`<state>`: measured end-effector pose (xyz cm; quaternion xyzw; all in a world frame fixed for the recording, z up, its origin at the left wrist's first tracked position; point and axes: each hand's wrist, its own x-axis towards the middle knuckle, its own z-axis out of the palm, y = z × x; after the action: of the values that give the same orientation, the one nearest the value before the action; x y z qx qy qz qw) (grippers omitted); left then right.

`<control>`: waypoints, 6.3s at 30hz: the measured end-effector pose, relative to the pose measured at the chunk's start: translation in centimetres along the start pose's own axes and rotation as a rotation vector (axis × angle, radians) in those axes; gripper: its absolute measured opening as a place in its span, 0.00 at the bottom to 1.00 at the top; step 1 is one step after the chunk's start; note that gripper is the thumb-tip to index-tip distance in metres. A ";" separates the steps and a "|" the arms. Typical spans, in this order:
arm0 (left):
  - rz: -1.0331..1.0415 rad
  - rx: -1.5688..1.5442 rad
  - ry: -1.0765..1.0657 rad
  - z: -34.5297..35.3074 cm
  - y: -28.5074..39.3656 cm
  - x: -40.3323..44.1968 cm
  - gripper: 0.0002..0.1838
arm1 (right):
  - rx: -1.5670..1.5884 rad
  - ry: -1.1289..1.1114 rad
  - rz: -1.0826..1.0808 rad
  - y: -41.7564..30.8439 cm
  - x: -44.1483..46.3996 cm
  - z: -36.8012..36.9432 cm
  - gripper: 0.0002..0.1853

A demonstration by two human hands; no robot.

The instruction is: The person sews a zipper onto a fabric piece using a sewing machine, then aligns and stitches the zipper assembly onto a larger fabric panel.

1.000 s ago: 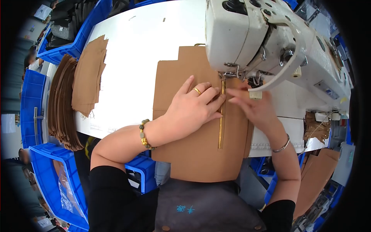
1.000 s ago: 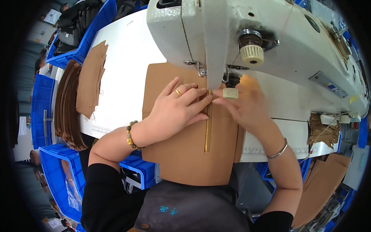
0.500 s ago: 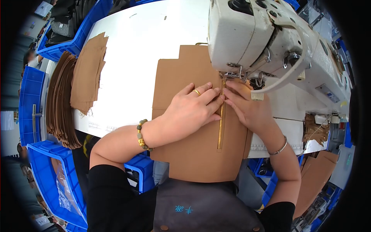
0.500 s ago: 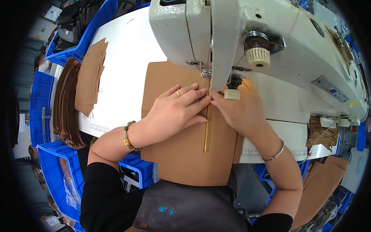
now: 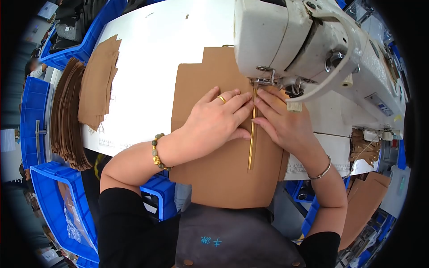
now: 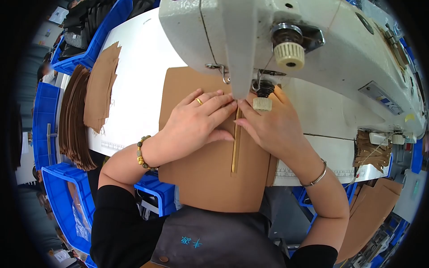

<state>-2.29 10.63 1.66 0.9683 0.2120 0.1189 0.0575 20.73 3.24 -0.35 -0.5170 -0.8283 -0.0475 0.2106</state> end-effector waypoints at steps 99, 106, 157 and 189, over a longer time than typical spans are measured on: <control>-0.262 -0.966 0.376 -0.1 4.4 -8.9 0.24 | 0.122 0.065 -0.305 -5.9 -6.2 -2.0 0.18; -0.048 -0.663 0.221 -0.2 5.3 -7.7 0.24 | 0.128 0.027 -0.289 -6.2 -7.4 -2.3 0.18; -0.077 -0.088 -0.028 -0.5 9.7 -9.0 0.38 | 0.302 0.108 0.090 -5.9 -6.9 -5.2 0.11; 0.083 -0.006 -0.096 -0.3 2.0 -2.2 0.59 | 0.075 -0.083 -0.151 -0.1 -0.1 -1.1 0.38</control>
<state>-3.50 7.94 1.83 0.9806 0.1684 0.0754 0.0657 21.03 2.83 0.61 -0.4463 -0.8742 -0.0107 0.1909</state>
